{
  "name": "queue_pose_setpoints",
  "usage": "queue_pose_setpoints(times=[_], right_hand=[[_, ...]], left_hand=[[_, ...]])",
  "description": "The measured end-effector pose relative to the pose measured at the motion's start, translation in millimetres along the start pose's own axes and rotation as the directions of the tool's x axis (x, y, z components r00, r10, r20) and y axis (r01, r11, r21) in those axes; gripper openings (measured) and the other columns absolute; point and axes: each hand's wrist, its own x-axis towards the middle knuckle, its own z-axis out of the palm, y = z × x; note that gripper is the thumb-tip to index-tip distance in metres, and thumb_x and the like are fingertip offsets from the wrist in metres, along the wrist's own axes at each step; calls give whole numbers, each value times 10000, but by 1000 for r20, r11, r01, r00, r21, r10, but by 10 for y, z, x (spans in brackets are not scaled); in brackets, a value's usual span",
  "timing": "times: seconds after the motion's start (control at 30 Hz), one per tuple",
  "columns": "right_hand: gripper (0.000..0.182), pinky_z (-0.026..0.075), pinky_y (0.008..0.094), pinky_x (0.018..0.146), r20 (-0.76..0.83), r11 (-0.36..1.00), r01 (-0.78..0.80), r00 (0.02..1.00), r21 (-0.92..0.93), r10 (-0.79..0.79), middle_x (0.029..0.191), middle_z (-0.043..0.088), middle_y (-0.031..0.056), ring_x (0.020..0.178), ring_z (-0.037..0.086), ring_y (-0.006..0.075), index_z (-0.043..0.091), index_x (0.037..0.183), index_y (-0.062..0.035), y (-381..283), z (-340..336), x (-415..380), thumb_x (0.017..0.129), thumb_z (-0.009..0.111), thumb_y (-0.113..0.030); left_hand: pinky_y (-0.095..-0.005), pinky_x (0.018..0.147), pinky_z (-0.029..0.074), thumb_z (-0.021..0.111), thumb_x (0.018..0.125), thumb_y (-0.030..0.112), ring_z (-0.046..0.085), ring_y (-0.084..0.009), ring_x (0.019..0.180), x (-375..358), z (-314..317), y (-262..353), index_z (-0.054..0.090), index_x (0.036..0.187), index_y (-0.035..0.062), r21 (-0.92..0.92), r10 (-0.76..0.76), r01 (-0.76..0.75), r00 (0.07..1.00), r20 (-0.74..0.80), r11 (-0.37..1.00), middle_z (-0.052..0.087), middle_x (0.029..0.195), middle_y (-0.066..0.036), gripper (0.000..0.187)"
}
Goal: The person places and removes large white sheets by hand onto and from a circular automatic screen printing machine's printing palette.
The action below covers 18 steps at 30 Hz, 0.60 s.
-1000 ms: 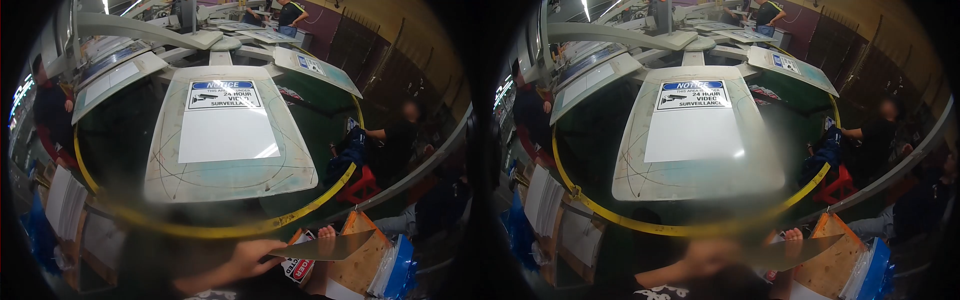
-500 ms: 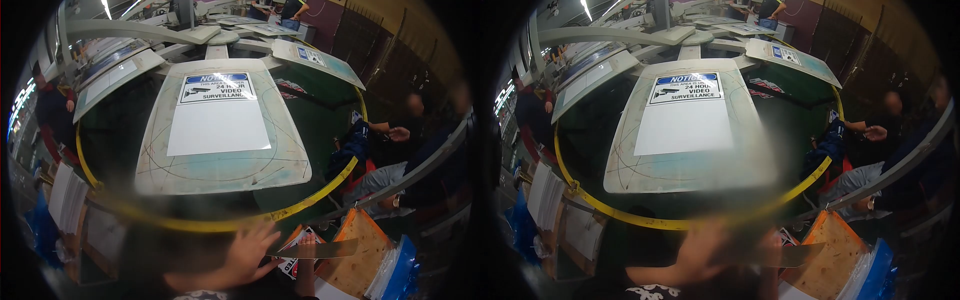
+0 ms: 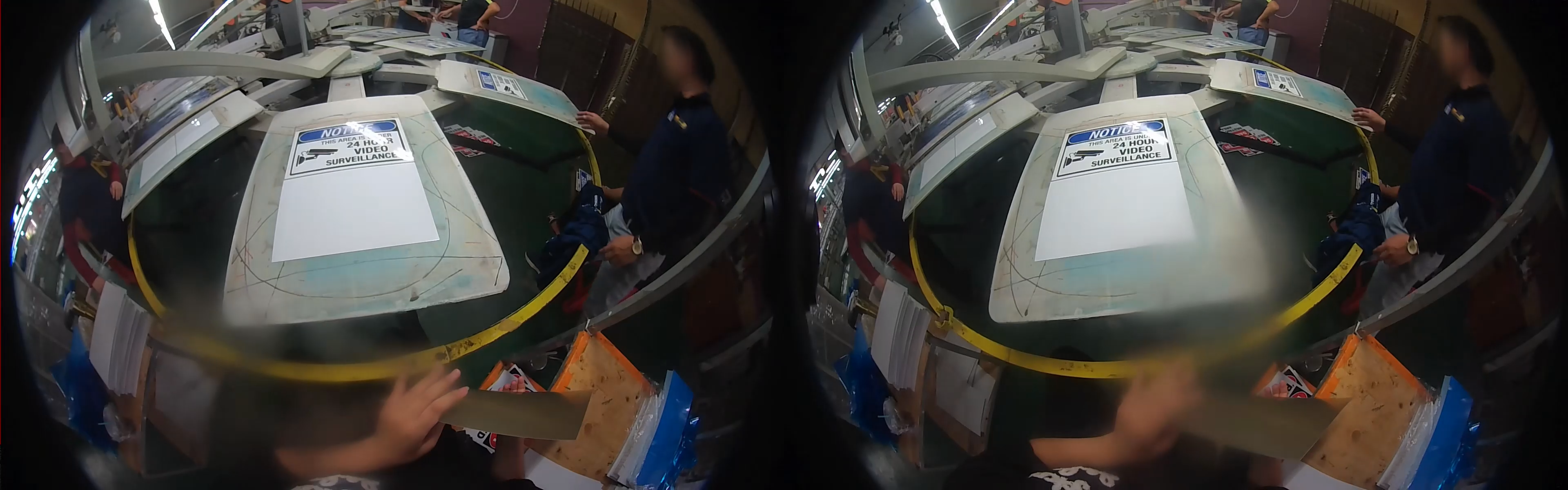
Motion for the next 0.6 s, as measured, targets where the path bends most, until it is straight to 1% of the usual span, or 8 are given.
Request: queue_pose_setpoints(times=[0.07,0.13,0.2,0.27,0.4,0.6], right_hand=[[559,282,406,1062,70,986,8,998,-166,4,1387,394,105,1214,439,273,255,1414,-133,20,-139,40,950,294,-442],[560,289,424,1060,110,985,18,994,-174,2,1375,409,117,1211,447,289,270,1410,-142,48,-164,51,947,289,-456],[558,297,427,1053,59,988,0,998,-152,9,1368,416,117,1203,454,291,276,1407,-143,71,-216,64,946,292,-457],[557,305,431,1046,-45,992,-33,999,-123,28,1361,423,116,1195,461,292,282,1404,-143,80,-277,65,944,296,-458],[554,320,437,1032,-172,993,-62,984,-98,44,1346,438,116,1179,474,295,295,1397,-145,98,-460,73,942,303,-460],[549,344,447,1010,-249,993,-80,967,-83,57,1325,460,114,1156,494,298,314,1388,-148,79,-619,89,938,314,-463]], left_hand=[[-546,960,351,657,673,17,489,-303,1188,11,-9,-17,478,1258,112,-37,-12,12,1000,-11,999,466,1330,-117,619],[-503,953,387,650,675,-1,522,-289,1149,14,-15,-45,476,1255,103,-72,-33,32,999,-19,997,498,1295,-111,614],[-468,939,419,642,681,-13,549,-277,1116,18,-16,-66,474,1253,94,-111,-48,42,998,-47,993,527,1263,-104,606],[-441,916,446,635,689,-19,567,-266,1091,18,-13,-76,473,1252,85,-151,-58,43,994,-93,988,551,1232,-97,594],[-422,884,472,624,708,-10,583,-262,1060,1,-13,-101,473,1250,81,-187,-77,61,994,-77,980,564,1212,-95,569],[-394,836,498,618,718,9,602,-261,989,9,13,-165,499,1229,88,-212,-53,40,997,-53,977,566,1201,-98,531]])
